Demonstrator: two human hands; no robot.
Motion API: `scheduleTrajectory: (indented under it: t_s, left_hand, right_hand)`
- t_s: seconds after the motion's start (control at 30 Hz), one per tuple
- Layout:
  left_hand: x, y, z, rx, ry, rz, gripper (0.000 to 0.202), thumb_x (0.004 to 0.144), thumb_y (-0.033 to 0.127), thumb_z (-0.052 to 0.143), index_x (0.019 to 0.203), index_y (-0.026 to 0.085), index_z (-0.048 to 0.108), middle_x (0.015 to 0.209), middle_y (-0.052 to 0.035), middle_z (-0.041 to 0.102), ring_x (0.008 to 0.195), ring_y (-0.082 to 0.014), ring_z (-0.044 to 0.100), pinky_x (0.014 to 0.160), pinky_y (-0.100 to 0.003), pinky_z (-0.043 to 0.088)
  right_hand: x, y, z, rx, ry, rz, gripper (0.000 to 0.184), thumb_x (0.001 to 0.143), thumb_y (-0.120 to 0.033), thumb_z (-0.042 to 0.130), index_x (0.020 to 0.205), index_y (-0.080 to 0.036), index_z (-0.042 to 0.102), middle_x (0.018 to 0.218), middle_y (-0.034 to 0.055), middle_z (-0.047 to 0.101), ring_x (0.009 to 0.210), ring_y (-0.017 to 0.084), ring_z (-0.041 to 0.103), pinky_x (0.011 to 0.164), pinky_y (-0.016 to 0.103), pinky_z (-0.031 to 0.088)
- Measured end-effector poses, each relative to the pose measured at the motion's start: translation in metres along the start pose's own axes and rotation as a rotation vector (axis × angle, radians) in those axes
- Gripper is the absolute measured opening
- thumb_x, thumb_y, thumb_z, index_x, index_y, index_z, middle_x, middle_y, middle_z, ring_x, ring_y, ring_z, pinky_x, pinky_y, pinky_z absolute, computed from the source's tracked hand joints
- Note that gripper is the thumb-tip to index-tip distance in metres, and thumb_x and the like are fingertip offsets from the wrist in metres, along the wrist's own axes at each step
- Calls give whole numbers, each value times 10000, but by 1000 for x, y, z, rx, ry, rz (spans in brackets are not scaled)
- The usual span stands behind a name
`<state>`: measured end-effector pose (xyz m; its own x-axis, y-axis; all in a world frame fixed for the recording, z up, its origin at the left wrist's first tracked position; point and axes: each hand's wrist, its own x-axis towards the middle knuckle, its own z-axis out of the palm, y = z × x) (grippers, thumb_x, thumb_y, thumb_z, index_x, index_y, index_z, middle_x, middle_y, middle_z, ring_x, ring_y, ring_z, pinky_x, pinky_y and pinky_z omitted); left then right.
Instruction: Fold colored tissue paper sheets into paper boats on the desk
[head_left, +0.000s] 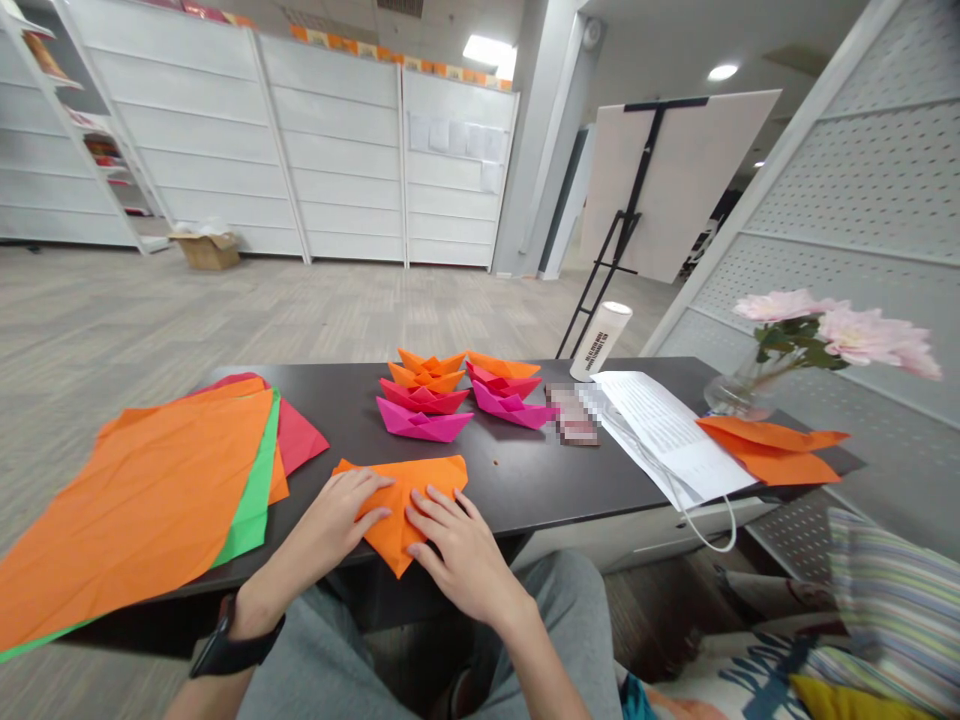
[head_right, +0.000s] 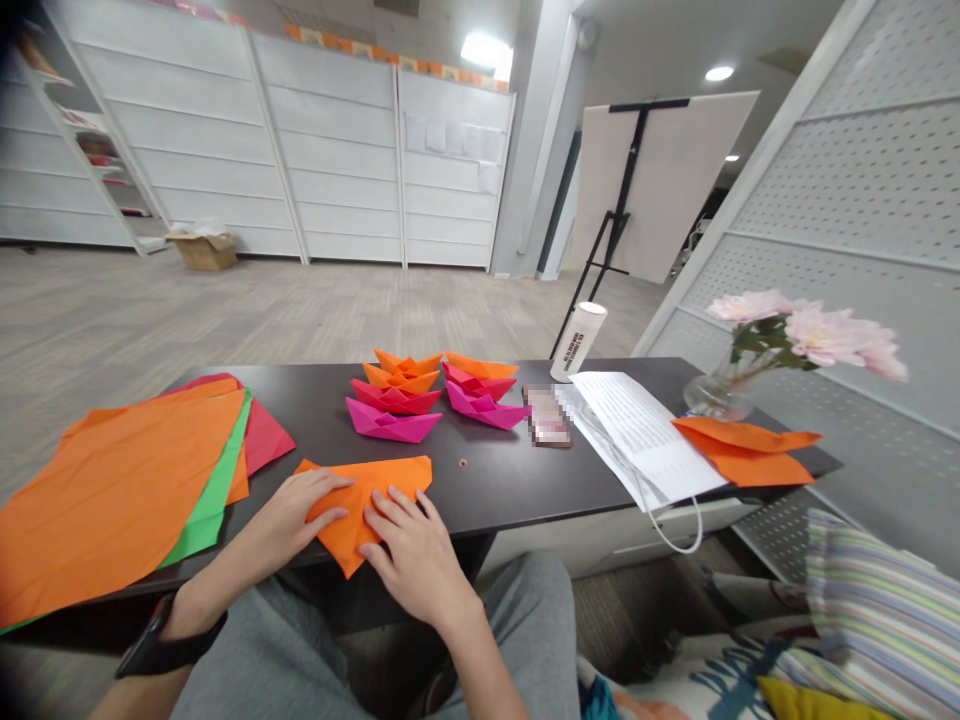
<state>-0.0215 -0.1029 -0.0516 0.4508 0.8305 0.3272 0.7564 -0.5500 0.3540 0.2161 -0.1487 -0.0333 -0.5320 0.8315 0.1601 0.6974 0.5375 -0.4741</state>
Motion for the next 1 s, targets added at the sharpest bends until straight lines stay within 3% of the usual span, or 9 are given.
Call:
scheduleTrajectory:
  t_s: [0.23,0.4,0.5,0.63,0.87,1.0]
  left_hand:
    - [-4,6,5,50,10,-48,230,934,260,524,1106,224,672,1102,-78,688,1035,-248,647,926,-431,513]
    - [-10,1,14,15,59,48,252,957,251,484,990,239,734,1179,-65,704,1101,-228,652,982,-403,514]
    - [-16,5,16,33,61,68,296,972,274,465,1136,226,707,1202,-56,717,1116,-210,664,1002,-374,520]
    - [-27,16,14,131,18,124,376,968,324,499,1324,253,596,1392,-44,598,1286,-219,554,1098,-401,443]
    - [-36,24,19,250,-7,181,423,983,292,462,1402,255,513,1482,-39,506,1370,-208,457,1133,-390,388]
    - [-33,23,21,273,6,189,445,991,306,442,1423,212,489,1468,-68,520,1363,-214,464,1137,-390,376]
  right_hand:
    - [0,1,3,7,3,4,434,1021,-440,409,1421,-287,478,1503,1,468,1439,174,326,1198,420,195]
    - [0,0,4,11,24,12,411,1017,-425,428,1397,-290,504,1484,10,493,1428,176,346,1188,412,212]
    - [1,-2,4,30,48,22,369,1019,-387,437,1367,-301,524,1465,-6,517,1411,164,369,1182,406,224]
    - [4,-7,7,44,106,43,302,1016,-339,451,1290,-302,574,1418,-12,563,1371,165,418,1165,414,243]
    - [13,-12,14,38,191,75,216,955,-212,528,1123,-258,656,1308,16,646,1277,205,504,1106,423,311]
    - [18,-11,19,33,182,81,303,966,-209,493,1244,-253,604,1361,15,610,1311,197,479,1138,420,283]
